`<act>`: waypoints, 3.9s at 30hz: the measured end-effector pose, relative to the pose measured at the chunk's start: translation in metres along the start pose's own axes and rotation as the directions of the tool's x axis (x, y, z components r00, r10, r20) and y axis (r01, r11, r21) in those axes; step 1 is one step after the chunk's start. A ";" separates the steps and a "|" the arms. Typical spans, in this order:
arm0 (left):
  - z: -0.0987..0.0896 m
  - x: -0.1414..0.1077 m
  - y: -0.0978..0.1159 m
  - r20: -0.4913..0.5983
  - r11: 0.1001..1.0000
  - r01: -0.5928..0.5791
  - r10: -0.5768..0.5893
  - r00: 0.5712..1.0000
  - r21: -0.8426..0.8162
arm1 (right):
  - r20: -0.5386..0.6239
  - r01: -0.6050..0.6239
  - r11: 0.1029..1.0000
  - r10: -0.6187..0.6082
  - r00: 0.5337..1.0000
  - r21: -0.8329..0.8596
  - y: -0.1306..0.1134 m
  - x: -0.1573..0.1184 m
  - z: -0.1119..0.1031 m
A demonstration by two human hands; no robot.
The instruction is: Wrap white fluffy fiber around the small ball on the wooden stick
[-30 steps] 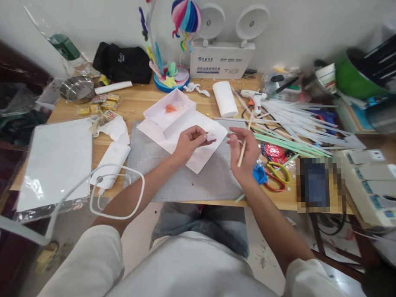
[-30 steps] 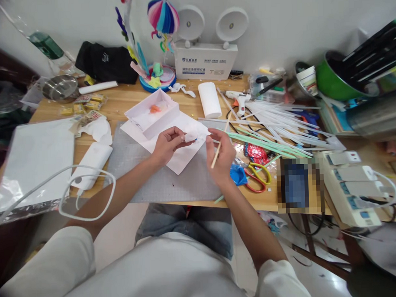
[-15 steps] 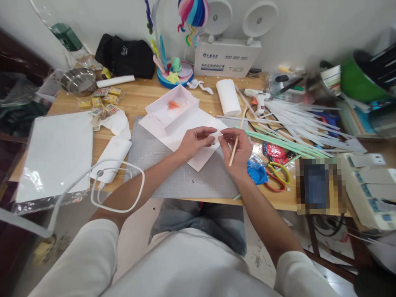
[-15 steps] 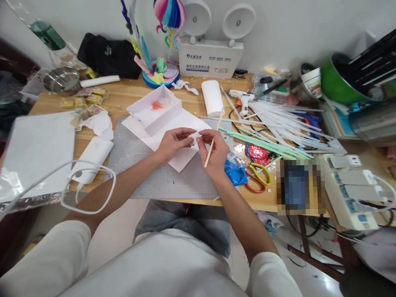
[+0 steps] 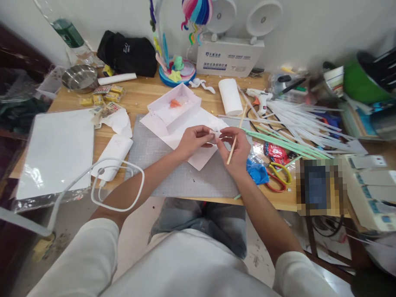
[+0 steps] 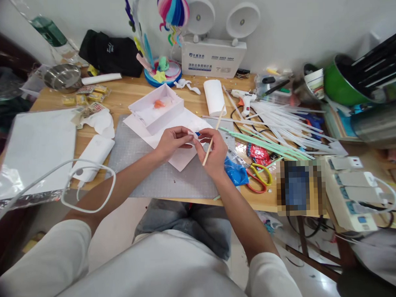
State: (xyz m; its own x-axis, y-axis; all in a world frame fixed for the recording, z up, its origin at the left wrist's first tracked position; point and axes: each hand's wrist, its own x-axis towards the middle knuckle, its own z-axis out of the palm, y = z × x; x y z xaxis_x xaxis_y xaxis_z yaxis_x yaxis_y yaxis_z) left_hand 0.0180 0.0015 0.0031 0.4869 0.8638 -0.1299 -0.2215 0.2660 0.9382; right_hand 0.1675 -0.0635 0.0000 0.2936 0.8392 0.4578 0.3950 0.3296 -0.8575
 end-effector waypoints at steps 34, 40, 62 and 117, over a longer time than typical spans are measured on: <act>-0.005 -0.004 0.003 0.110 0.975 -0.182 0.169 0.979 0.123 | -0.020 0.023 0.995 -0.025 0.999 -0.099 0.001 0.000 0.000; -0.004 -0.003 0.000 0.053 0.955 -0.183 0.176 0.983 0.235 | -0.027 0.058 0.990 -0.062 0.998 -0.129 0.002 -0.002 -0.001; -0.014 0.011 -0.007 0.145 0.744 -0.178 0.109 0.983 0.644 | -0.148 -0.020 0.961 -0.022 0.989 -0.276 0.010 -0.001 -0.010; 0.000 0.029 0.011 0.126 0.764 -0.179 0.129 0.984 0.619 | -0.301 0.080 0.944 -0.182 0.936 -0.321 0.005 -0.006 -0.017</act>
State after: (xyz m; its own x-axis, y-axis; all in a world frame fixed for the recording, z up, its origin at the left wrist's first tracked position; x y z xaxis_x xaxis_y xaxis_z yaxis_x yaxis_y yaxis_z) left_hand 0.0299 0.0289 0.0095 0.5571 0.8298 0.0333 0.2666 -0.2167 0.9391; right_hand 0.1824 -0.0744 -0.0031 0.4647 0.5957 0.6551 0.6755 0.2398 -0.6973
